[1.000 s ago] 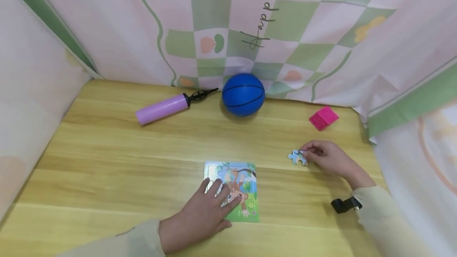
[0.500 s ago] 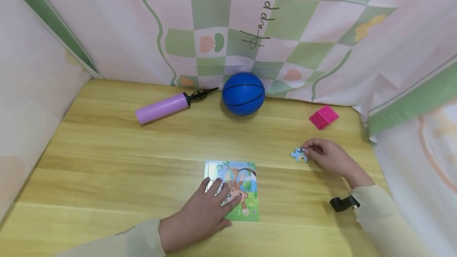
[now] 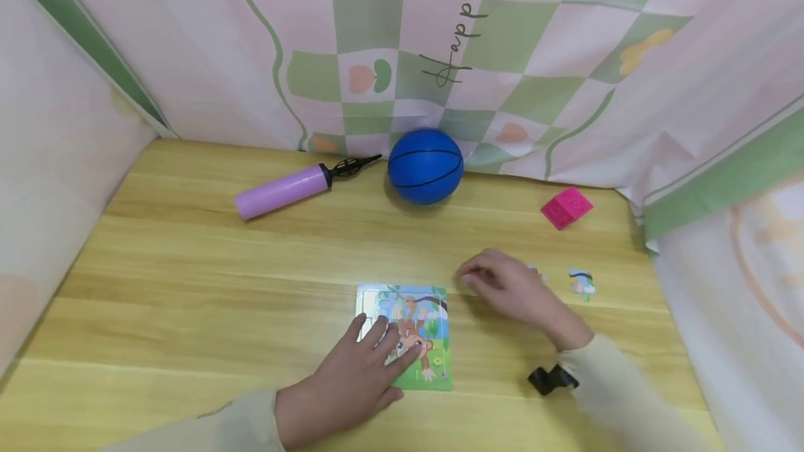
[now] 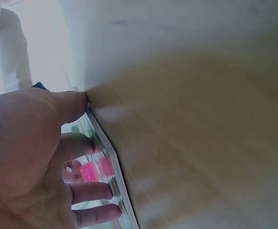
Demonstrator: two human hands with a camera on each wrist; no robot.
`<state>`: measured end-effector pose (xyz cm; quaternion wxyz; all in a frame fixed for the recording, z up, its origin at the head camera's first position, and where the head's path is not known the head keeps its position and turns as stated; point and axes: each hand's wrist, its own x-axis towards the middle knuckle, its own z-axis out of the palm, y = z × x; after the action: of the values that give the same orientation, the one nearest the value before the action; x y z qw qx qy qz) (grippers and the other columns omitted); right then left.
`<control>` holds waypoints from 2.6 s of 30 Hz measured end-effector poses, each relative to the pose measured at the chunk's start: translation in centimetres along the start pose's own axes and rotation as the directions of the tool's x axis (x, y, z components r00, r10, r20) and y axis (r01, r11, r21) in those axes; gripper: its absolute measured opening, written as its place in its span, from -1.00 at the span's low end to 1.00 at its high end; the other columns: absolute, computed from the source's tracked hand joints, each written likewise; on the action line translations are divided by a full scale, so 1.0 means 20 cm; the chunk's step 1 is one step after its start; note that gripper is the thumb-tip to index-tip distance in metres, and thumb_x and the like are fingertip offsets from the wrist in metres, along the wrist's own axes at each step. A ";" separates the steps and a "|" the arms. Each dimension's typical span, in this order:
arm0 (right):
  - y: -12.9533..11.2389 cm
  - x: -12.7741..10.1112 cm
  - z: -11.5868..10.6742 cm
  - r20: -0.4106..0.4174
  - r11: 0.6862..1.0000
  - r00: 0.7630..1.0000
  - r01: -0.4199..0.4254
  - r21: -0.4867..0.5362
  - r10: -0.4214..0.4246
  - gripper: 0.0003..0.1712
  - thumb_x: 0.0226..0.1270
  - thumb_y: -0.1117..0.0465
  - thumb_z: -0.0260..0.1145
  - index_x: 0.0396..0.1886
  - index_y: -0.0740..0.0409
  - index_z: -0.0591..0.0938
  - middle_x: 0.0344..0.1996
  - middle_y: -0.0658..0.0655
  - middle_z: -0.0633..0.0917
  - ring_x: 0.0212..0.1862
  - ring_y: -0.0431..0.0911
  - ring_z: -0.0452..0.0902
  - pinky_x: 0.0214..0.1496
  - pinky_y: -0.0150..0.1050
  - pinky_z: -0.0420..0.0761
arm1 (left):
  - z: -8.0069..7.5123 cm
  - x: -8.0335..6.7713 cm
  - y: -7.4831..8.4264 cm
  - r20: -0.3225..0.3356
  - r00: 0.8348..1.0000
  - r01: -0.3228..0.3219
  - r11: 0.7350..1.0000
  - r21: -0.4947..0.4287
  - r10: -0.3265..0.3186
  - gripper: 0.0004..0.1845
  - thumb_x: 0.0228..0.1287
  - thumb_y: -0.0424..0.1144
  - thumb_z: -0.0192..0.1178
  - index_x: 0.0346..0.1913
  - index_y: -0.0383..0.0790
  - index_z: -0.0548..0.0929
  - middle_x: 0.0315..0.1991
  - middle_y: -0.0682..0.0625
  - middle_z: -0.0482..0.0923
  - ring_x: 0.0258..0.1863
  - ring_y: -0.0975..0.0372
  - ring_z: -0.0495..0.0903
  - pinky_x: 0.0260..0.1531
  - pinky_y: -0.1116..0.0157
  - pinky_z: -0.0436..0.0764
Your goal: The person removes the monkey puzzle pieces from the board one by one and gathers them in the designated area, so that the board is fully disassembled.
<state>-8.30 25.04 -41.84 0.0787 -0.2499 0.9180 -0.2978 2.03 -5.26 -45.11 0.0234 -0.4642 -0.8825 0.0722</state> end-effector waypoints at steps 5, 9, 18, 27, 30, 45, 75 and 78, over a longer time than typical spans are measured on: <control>-0.26 0.09 0.19 0.132 0.992 0.983 0.119 0.043 -0.124 -0.71 0.51 0.16 0.31 0.13 0.10 0.70 -0.23 -0.18 0.62 -0.25 -0.30 0.52 -0.19 -0.28 0.60 | 0.01 0.00 0.01 0.002 1.000 -0.010 0.999 0.040 0.010 -0.29 0.49 0.38 -0.15 0.56 0.16 0.32 0.32 -0.11 0.42 0.33 0.02 0.35 0.21 0.09 0.44; -0.36 0.15 0.29 0.195 0.991 0.972 0.134 0.000 -0.131 -0.66 0.56 0.11 0.23 0.19 0.11 0.69 -0.23 -0.18 0.59 -0.31 -0.31 0.46 -0.22 -0.32 0.55 | 0.00 0.00 0.01 -0.013 1.000 -0.010 0.999 0.049 0.011 -0.26 0.47 0.38 -0.11 0.57 0.13 0.30 0.29 -0.11 0.43 0.30 0.06 0.34 0.19 0.11 0.44; -0.41 0.17 0.35 0.165 0.987 0.980 0.125 -0.098 -0.107 -0.69 0.54 0.14 0.25 0.11 0.18 0.72 -0.19 -0.08 0.61 -0.27 -0.29 0.47 -0.19 -0.29 0.59 | 0.01 0.00 0.02 -0.059 0.998 -0.007 0.998 0.060 0.010 -0.22 0.40 0.41 -0.01 0.54 0.10 0.35 0.28 -0.12 0.44 0.23 0.05 0.41 0.14 0.11 0.51; -0.42 0.19 0.36 0.155 0.998 0.986 0.059 -0.030 -0.053 -0.75 0.54 0.17 0.25 0.05 0.17 0.72 -0.21 -0.07 0.59 -0.26 -0.26 0.48 -0.14 -0.26 0.58 | 0.02 -0.03 -0.03 -0.050 0.998 0.016 0.987 -0.157 -0.025 -0.18 0.41 0.29 0.13 0.51 -0.19 0.37 0.34 -0.14 0.37 0.24 0.08 0.34 0.30 0.20 0.35; -0.42 0.21 0.37 0.146 0.999 0.989 0.034 -0.009 -0.033 -0.77 0.53 0.16 0.26 0.01 0.18 0.70 -0.23 -0.05 0.57 -0.27 -0.24 0.47 -0.16 -0.27 0.57 | 0.02 -0.03 -0.03 -0.075 0.997 0.004 0.987 -0.161 -0.016 -0.20 0.42 0.27 0.13 0.50 -0.21 0.39 0.32 -0.14 0.39 0.21 0.08 0.35 0.26 0.22 0.38; -0.32 0.23 0.28 0.224 0.934 0.974 -0.105 0.341 0.028 -0.90 0.54 0.17 0.27 -0.09 0.01 0.69 -0.32 -0.06 0.69 -0.30 -0.12 0.61 -0.24 -0.19 0.65 | 0.06 -0.05 -0.02 -0.099 0.995 -0.002 1.000 -0.027 -0.001 -0.24 0.43 0.33 0.04 0.45 -0.13 0.48 0.35 -0.11 0.42 0.25 0.06 0.36 0.31 0.19 0.34; -0.09 -0.07 0.03 0.131 0.998 0.991 0.033 -0.047 -0.026 -0.76 0.46 0.15 0.36 0.05 0.07 0.73 -0.12 -0.10 0.68 -0.09 -0.23 0.57 -0.03 -0.13 0.62 | 0.06 0.05 -0.17 0.140 0.979 0.189 0.904 -0.384 -0.145 -0.08 0.31 0.55 -0.16 0.64 0.26 0.02 0.61 -0.27 -0.32 0.52 -0.32 -0.38 0.32 -0.41 -0.17; -0.20 -0.12 0.13 0.186 0.984 0.978 0.120 -0.129 -0.095 -0.56 0.43 0.06 0.38 0.21 0.17 0.67 -0.11 -0.08 0.61 -0.16 -0.27 0.49 -0.14 -0.26 0.61 | 0.06 0.05 -0.15 0.152 0.975 0.205 0.916 -0.344 -0.162 -0.09 0.31 0.56 -0.20 0.63 0.26 0.04 0.61 -0.26 -0.33 0.52 -0.32 -0.40 0.33 -0.40 -0.20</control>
<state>-3.74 22.16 -41.51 0.1269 -0.3301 0.9107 -0.2132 -1.17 -6.20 -45.84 -0.1079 -0.3706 -0.9203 -0.0639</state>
